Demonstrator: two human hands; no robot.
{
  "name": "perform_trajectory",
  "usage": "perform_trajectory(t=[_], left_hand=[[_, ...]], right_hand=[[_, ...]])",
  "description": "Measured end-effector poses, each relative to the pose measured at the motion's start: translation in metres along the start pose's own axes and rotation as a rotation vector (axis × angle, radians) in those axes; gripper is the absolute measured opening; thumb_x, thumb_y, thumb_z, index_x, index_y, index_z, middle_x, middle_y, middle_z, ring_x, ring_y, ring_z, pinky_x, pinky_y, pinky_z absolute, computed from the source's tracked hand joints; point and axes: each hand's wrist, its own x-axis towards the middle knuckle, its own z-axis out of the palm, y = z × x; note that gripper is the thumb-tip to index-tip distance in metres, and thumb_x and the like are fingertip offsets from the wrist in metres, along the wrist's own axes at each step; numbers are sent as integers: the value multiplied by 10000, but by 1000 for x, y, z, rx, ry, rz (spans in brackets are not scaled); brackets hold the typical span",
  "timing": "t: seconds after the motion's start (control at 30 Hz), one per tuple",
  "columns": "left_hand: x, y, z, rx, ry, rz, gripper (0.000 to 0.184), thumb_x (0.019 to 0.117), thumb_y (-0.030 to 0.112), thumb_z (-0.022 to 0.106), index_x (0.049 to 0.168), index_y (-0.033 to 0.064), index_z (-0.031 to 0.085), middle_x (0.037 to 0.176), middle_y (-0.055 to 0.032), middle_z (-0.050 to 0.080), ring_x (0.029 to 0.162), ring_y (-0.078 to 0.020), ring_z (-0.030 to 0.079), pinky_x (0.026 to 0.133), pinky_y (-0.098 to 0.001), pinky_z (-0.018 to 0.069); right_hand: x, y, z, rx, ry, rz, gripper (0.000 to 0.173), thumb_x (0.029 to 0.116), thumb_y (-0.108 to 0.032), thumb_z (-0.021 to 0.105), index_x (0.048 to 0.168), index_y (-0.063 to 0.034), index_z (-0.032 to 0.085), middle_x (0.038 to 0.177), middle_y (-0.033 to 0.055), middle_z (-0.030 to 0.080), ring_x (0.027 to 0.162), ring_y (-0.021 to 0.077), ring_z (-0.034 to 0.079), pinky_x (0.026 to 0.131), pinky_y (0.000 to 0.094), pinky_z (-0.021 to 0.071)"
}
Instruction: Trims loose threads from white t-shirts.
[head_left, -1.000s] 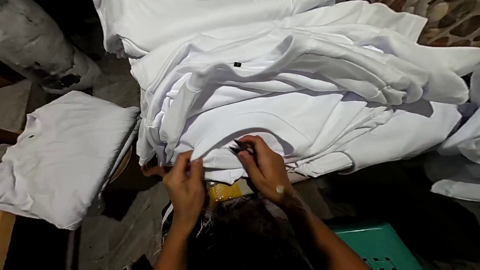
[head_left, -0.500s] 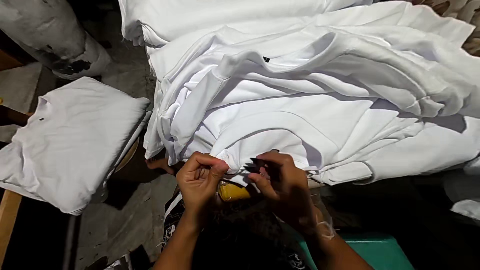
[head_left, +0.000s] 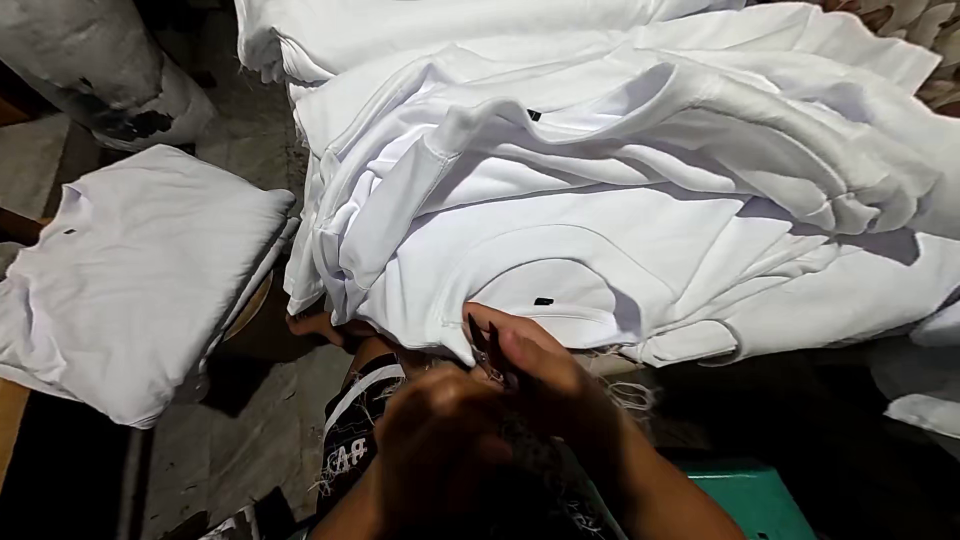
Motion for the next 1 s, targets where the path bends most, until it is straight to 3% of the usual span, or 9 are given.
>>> perform_trajectory(t=[0.13, 0.27, 0.43, 0.53, 0.6, 0.67, 0.7, 0.87, 1.0], left_hand=[[0, -6, -12, 203, 154, -28, 296, 1089, 326, 478, 903, 118, 579, 885, 40, 641, 870, 17, 635, 777, -135, 520], [9, -12, -13, 547, 239, -86, 188, 972, 291, 676, 946, 105, 677, 1009, -4, 591, 958, 2, 574, 858, -110, 462], [18, -20, -3, 642, 187, -83, 192, 964, 216, 660, 862, 78, 746, 960, -79, 627, 858, -66, 569, 764, -137, 446], [19, -22, -9, 483, 161, -131, 228, 1028, 188, 572, 888, 22, 641, 988, -68, 612, 825, -13, 577, 718, -106, 476], [13, -20, -11, 395, 193, -166, 204, 1044, 198, 555, 927, 34, 588, 977, -36, 617, 809, 27, 594, 708, -90, 503], [7, -19, -12, 380, 235, -167, 209, 1050, 207, 550, 933, 36, 579, 971, -29, 602, 786, 39, 589, 693, -86, 509], [4, -18, -11, 386, 247, -164, 217, 1055, 225, 544, 936, 46, 575, 978, -22, 586, 788, 48, 583, 700, -80, 510], [-2, -18, -4, 441, 271, -119, 255, 1078, 285, 498, 940, 81, 560, 992, -8, 573, 840, 56, 585, 744, -72, 501], [0, -18, -3, 477, 266, -101, 269, 1083, 300, 483, 940, 86, 561, 990, -7, 586, 849, 63, 588, 739, -61, 488]], right_hand=[[-6, 5, -4, 339, -12, 101, 385, 962, -591, 564, 1063, -231, 651, 805, -168, 644, 576, -105, 509, 512, 76, 421], [-10, 6, -5, 319, -7, 108, 392, 937, -614, 581, 995, -236, 666, 742, -173, 616, 559, -111, 491, 511, 74, 403], [-9, 10, -6, 186, -32, 96, 342, 943, -614, 574, 960, -275, 615, 758, -217, 555, 563, -142, 433, 494, 54, 358], [-10, 14, -7, -26, -37, -15, 372, 1017, -538, 511, 1147, -201, 599, 870, -209, 573, 615, -152, 401, 516, 50, 327], [-15, 13, -6, -369, 74, -183, 432, 1058, -403, 485, 1266, -47, 612, 1037, -114, 640, 743, -139, 481, 627, 55, 398], [-22, 8, -2, -828, 268, -346, 403, 1060, -346, 522, 1235, 4, 617, 1092, 45, 641, 818, -61, 569, 699, 90, 473], [-25, 5, 0, -1011, 362, -413, 352, 1045, -328, 554, 1193, -12, 588, 1049, 82, 609, 742, -34, 545, 630, 90, 444], [-20, -13, 6, -1558, 369, -621, 276, 1076, -291, 503, 1031, -58, 641, 767, 92, 644, 622, 189, 555, 551, 299, 384], [-7, -12, 9, -1723, 288, -634, 297, 1061, -244, 480, 934, -73, 686, 719, 82, 666, 551, 215, 554, 502, 326, 360]])
